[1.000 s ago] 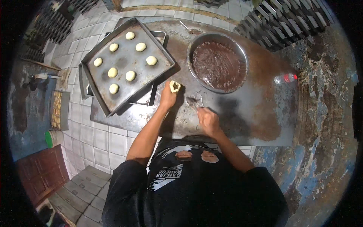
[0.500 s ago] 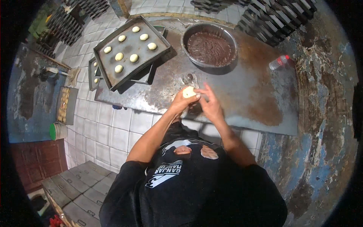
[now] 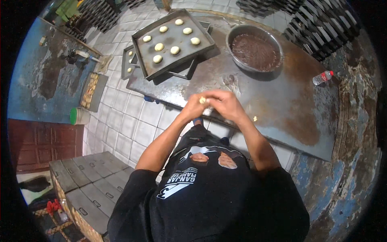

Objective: The person prepares filled dough balls by filling pieces of dough with chocolate paste from a bowl, sealing and shaping the dough by hand, and arranging the dough balls onto baking trays.

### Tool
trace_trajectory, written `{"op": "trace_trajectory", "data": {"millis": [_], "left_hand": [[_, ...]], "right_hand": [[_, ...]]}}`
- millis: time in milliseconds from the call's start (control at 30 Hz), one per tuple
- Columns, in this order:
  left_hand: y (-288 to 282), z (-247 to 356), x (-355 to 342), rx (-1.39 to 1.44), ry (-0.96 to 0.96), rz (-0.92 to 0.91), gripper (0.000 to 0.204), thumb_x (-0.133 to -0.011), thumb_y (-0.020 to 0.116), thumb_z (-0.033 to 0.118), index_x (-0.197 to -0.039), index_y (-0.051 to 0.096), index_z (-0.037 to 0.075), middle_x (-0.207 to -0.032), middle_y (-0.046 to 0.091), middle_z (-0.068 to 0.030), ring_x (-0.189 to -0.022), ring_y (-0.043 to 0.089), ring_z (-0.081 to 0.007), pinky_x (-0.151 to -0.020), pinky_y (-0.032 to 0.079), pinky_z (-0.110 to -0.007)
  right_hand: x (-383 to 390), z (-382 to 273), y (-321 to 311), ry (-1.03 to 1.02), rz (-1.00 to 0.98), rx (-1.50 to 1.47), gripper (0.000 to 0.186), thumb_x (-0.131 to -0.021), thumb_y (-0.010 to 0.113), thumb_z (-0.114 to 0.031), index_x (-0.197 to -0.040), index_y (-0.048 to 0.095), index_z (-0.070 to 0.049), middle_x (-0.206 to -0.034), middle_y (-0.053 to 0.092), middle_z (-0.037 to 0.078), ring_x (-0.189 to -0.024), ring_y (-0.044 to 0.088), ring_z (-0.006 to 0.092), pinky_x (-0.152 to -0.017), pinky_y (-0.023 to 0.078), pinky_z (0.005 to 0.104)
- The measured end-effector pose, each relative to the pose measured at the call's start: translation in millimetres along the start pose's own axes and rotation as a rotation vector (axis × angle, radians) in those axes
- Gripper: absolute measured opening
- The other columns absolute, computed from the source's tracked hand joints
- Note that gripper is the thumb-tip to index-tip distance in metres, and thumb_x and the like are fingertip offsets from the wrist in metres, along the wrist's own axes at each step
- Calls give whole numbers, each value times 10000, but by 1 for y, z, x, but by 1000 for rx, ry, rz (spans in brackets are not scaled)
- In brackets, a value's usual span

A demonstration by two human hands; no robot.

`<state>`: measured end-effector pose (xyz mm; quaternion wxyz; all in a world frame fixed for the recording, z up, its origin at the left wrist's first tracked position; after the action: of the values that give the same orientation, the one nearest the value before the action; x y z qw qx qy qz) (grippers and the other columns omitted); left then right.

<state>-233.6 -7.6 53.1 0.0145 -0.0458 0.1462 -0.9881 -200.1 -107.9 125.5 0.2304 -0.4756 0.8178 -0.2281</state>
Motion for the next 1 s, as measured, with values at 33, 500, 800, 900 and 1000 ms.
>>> {"op": "trace_trajectory", "data": {"millis": [33,500,800,900,1000], "left_hand": [[-13,21,1,24,-240,46,427,-1001,626,275,-1374,641,68,-1144,728,-85,-999,674,-212,-924,512,-353],[-226,-91,-80,842,-401,430,633,-1076,432,527,-1403,592,9,-1316,658,-136,-1304,538,-198,-1063,451,-335],[-361,-161,-48,489,-283,624,438,-989,621,46,-1421,551,44,-1383,613,-116,-1218,598,-197,-1039,486,-308],[-394,-155,-1,196,-298,675,386,-967,645,43,-1353,619,55,-1282,678,-105,-1151,636,-205,-982,496,-317],[-406,-166,17,202,-368,688,344,-973,644,78,-1315,641,36,-1263,686,-136,-1159,646,-245,-977,491,-328]], "right_hand": [[-4,23,-15,76,327,-363,380,-933,718,-167,-1249,650,33,-1033,731,122,-970,701,220,-868,543,354],[-279,90,127,637,-229,-1405,341,-1103,461,-293,-1247,564,-2,-1178,666,120,-1032,681,208,-886,578,352],[-518,215,103,2,1,546,478,-1001,601,-298,-1303,545,69,-1382,536,293,-1256,524,436,-1041,431,479],[-532,241,123,-121,-117,612,492,-1017,567,-270,-1366,507,73,-1493,447,302,-1375,424,461,-1130,369,487],[-526,249,131,-204,-34,546,508,-1055,477,-272,-1455,453,40,-1586,353,269,-1469,309,469,-1213,274,484]]}}
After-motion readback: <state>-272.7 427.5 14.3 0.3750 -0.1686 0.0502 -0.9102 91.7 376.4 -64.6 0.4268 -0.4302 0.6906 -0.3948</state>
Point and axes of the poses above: each hand's wrist, its own x-axis away from the middle knuckle, its own y-axis out of the palm, z = x × y, the point moved 9 cm from there along -x, towards the middle knuckle
